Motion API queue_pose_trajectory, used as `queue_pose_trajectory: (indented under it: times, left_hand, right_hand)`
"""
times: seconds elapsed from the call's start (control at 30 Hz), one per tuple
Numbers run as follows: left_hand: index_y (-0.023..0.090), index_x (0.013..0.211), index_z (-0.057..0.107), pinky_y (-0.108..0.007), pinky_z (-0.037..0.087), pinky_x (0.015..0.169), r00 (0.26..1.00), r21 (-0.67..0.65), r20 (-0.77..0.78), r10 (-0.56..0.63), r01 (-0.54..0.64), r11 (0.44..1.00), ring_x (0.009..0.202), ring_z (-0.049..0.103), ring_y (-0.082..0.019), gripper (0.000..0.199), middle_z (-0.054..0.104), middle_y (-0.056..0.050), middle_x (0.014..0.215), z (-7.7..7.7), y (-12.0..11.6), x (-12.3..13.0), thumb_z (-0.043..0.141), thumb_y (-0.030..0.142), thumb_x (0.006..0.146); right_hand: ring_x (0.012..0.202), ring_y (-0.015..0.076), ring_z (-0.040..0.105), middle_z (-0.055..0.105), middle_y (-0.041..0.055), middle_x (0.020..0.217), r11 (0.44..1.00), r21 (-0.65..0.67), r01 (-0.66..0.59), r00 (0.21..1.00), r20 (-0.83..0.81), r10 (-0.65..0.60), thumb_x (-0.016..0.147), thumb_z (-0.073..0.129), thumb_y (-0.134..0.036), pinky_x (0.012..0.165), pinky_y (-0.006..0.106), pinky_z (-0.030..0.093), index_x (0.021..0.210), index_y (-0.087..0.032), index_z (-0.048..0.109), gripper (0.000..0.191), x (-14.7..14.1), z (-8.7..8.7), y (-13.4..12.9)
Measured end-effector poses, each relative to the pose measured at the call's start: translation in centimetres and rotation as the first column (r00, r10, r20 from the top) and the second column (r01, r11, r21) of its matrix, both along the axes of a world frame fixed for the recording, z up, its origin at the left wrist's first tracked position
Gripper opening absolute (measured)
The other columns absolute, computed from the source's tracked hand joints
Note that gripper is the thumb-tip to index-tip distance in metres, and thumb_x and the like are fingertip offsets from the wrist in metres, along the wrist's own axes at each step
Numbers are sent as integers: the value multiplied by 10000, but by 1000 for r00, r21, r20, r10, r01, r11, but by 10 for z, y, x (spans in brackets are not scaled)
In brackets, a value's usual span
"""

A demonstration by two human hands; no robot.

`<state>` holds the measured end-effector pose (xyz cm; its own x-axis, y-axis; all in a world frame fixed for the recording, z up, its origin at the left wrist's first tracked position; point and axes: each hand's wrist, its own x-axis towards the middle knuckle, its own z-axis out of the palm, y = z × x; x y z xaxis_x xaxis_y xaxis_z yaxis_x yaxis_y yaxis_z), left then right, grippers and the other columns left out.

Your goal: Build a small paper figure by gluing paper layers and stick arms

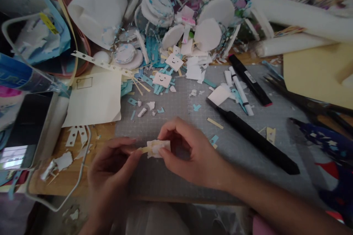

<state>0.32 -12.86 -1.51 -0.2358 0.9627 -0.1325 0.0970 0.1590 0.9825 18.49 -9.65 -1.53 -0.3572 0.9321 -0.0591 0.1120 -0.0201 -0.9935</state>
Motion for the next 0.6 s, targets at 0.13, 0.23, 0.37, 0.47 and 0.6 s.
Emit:
queue_pose_trajectory:
  times: [0.13, 0.23, 0.37, 0.47, 0.6]
  left_hand:
    - [234, 863, 711, -119, 471, 500, 999, 32, -48, -26, 27, 999, 515, 558, -63, 168, 642, 64, 608, -1, 0, 1, 747, 129, 736]
    - [228, 850, 706, -115, 463, 491, 997, 49, -74, -34, 37, 998, 507, 559, -60, 168, 645, 62, 601, 0, 0, 3, 738, 114, 730]
    - [228, 859, 703, -116, 465, 496, 993, 60, -100, -56, 63, 996, 512, 568, -61, 177, 656, 60, 608, -1, -1, 3, 733, 105, 735]
    - [229, 876, 704, -130, 466, 493, 989, 79, -129, -78, 88, 993, 515, 572, -69, 192, 659, 58, 616, -2, -2, 3, 736, 100, 737]
    - [230, 886, 710, -154, 461, 476, 982, 102, -170, -82, 100, 990, 509, 566, -83, 183, 651, 52, 623, -4, -4, 4, 740, 113, 748]
  right_hand:
    - [811, 142, 601, 586, 5, 889, 998, 33, -55, 998, 32, 54, 871, 559, -131, 659, 239, 513, 965, -248, 526, 153, 0, -1, 0]
    - [815, 130, 595, 585, -4, 899, 994, 50, -95, 995, 35, 93, 890, 537, -130, 683, 233, 511, 984, -253, 518, 155, 0, -3, 0]
    - [775, 127, 589, 585, -7, 887, 991, 78, -110, 992, 73, 105, 881, 530, -118, 664, 242, 494, 983, -247, 518, 165, 1, -2, -1]
    - [781, 137, 595, 592, 3, 889, 990, 77, -121, 989, 89, 114, 874, 521, -114, 648, 251, 488, 993, -241, 520, 174, 1, 0, -1]
    - [754, 140, 584, 582, 4, 868, 991, 39, -128, 989, 81, 125, 877, 555, -155, 632, 255, 483, 1002, -240, 517, 156, 0, 0, -2]
